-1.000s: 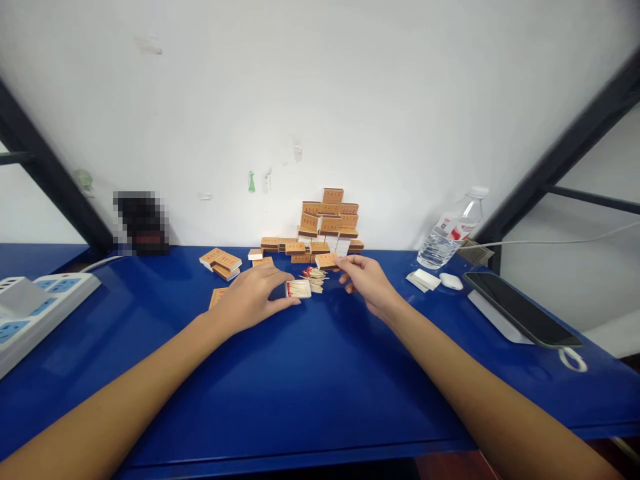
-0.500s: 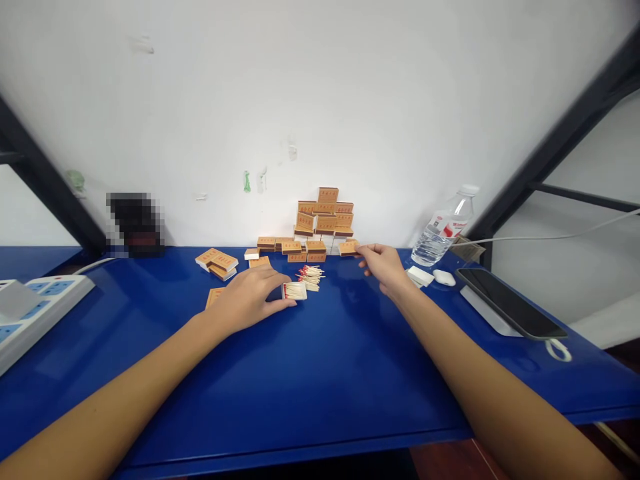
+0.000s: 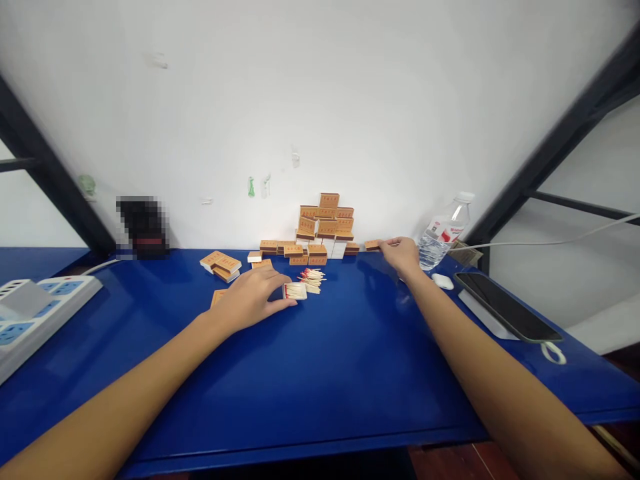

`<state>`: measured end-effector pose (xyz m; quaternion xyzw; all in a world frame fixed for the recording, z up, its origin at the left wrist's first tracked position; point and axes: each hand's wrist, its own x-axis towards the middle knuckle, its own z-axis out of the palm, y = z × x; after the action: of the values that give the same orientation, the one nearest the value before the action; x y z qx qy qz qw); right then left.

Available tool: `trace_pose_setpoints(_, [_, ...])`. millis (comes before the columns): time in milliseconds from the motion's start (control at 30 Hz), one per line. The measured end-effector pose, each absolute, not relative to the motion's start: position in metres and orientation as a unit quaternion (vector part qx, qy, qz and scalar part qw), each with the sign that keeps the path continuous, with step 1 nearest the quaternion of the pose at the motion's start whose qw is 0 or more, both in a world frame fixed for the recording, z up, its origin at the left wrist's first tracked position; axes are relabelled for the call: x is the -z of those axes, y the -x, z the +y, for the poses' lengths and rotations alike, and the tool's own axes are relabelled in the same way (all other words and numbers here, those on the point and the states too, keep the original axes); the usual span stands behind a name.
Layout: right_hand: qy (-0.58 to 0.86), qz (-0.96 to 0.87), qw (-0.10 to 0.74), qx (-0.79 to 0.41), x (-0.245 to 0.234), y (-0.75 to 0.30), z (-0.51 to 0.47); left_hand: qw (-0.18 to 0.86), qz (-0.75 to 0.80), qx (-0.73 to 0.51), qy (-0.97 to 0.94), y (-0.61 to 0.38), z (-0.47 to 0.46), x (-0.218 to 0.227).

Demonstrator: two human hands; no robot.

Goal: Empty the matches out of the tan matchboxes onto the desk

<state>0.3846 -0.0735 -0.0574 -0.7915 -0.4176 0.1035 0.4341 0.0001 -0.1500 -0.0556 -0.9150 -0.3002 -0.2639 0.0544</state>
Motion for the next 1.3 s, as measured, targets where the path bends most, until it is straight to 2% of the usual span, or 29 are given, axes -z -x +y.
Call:
trace_pose_setpoints(233, [0.82, -0.469, 0.322, -0.059, 0.067, -0.394, -0.058, 0.037, -0.311, 0.255, 0.915, 0.0, -0.149, 0.056])
trace_pose_setpoints(433, [0.803, -0.53, 0.269, -0.028, 0.071, -0.391, -0.063, 0.057, -0.306, 0.244, 0.918, 0.0, -0.149, 0.057])
trace_pose_setpoints(667, [0.764, -0.595, 0.25, -0.013, 0.07, -0.389, -0.068, 0.067, -0.312, 0.225, 0.921, 0.0, -0.149, 0.055])
trace_pose_setpoints(933, [0.739, -0.617, 0.263, 0.068, 0.046, -0.362, -0.096, 0.074, -0.291, 0.262, 0.917, -0.001, -0.15, 0.055])
trace_pose_setpoints(1133, [0.629, -0.727, 0.27, -0.045, 0.038, -0.308, -0.129, 0.086, -0.271, 0.285, 0.916, -0.002, -0.151, 0.056])
trace_pose_setpoints(1300, [0.498, -0.756, 0.293, -0.309, 0.046, -0.275, -0.145, 0.081, -0.256, 0.3, 0.915, -0.004, -0.154, 0.053])
